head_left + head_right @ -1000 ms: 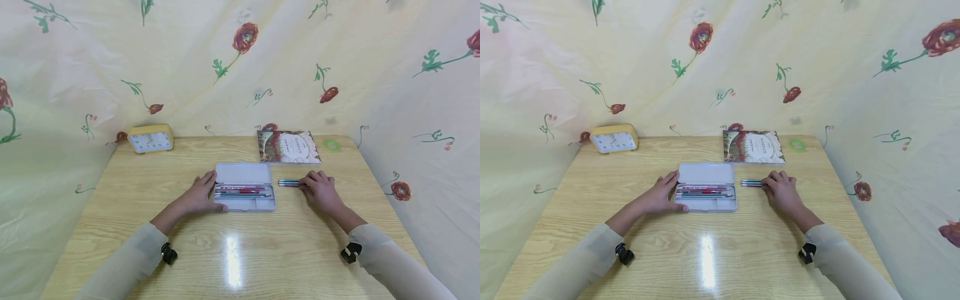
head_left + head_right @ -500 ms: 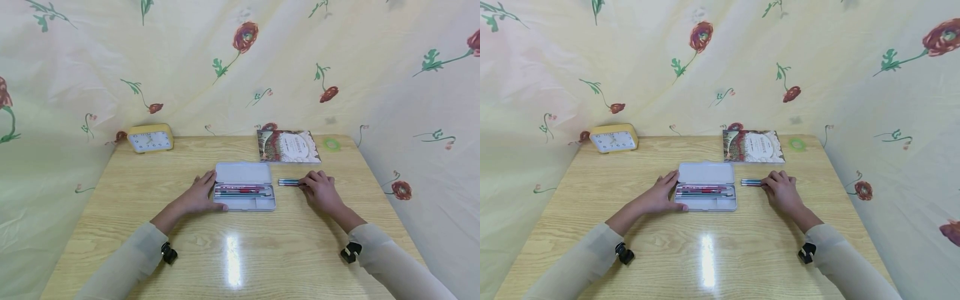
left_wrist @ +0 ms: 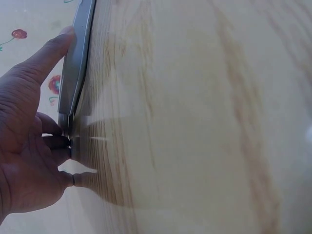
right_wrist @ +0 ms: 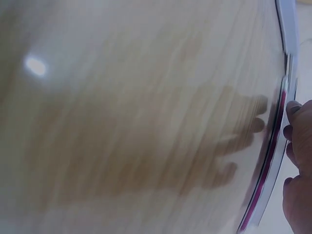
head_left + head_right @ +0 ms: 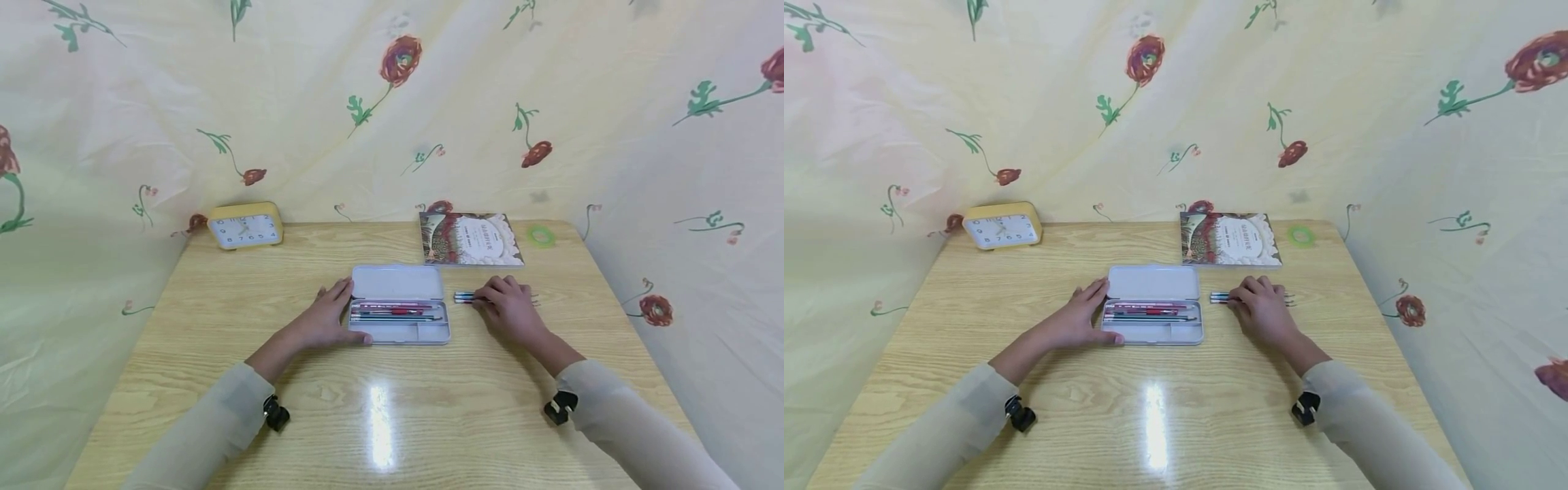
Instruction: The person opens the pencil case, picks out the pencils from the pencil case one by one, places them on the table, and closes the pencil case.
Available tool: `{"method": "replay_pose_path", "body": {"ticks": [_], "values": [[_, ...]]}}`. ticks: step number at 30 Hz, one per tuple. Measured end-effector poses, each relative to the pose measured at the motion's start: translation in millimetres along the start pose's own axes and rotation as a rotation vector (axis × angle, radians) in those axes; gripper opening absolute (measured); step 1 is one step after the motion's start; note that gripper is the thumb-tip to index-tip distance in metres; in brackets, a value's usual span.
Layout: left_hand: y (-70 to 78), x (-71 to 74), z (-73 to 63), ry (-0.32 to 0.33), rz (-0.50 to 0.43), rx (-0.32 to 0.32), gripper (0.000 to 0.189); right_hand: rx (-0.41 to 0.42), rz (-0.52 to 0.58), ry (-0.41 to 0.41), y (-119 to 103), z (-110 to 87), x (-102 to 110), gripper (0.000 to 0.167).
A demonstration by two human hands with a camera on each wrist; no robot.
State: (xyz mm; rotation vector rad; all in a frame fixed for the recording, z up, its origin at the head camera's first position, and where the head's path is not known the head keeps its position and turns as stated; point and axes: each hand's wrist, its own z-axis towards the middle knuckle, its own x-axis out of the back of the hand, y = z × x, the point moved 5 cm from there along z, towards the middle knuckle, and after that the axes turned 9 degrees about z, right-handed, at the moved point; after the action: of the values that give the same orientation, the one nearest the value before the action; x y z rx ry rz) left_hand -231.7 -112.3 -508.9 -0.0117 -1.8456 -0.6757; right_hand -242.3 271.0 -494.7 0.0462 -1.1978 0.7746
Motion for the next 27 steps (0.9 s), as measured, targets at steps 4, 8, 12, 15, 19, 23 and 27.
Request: {"method": "replay_pose_path", "body": {"ticks": [4,8,12,15,19,23,27], "values": [[-0.8,-0.4,0.3,-0.001,-0.001,0.001,0.14,0.035,0.023,-0.014,-15.8,12.0,-10.4,0.009],[-1.3,-0.1,-0.1,-0.003,-0.005,0.003,0.14,0.074,0.064,-0.031,-36.4,25.4,-18.9,0.011],[-1.6,-0.2,0.4,-0.003,-0.003,-0.001,0.139,0.083,0.098,-0.082,-55.6,37.5,-30.5,0.009],[-2.0,-0.2,0.7,-0.004,-0.003,0.0,0.139,0.096,0.119,-0.114,-68.0,44.4,-41.0,0.008],[-2.3,-0.3,0.9,-0.008,-0.007,0.003,0.138,0.144,0.129,-0.119,-83.2,51.4,-54.0,0.007],[-3.2,-0.7,0.9,-0.014,-0.005,0.008,0.139,0.186,0.122,-0.114,-95.8,57.4,-63.0,0.006],[-4.2,-0.9,1.2,-0.013,-0.004,0.014,0.139,0.203,0.122,-0.126,-104.1,62.6,-68.7,0.006]]}}
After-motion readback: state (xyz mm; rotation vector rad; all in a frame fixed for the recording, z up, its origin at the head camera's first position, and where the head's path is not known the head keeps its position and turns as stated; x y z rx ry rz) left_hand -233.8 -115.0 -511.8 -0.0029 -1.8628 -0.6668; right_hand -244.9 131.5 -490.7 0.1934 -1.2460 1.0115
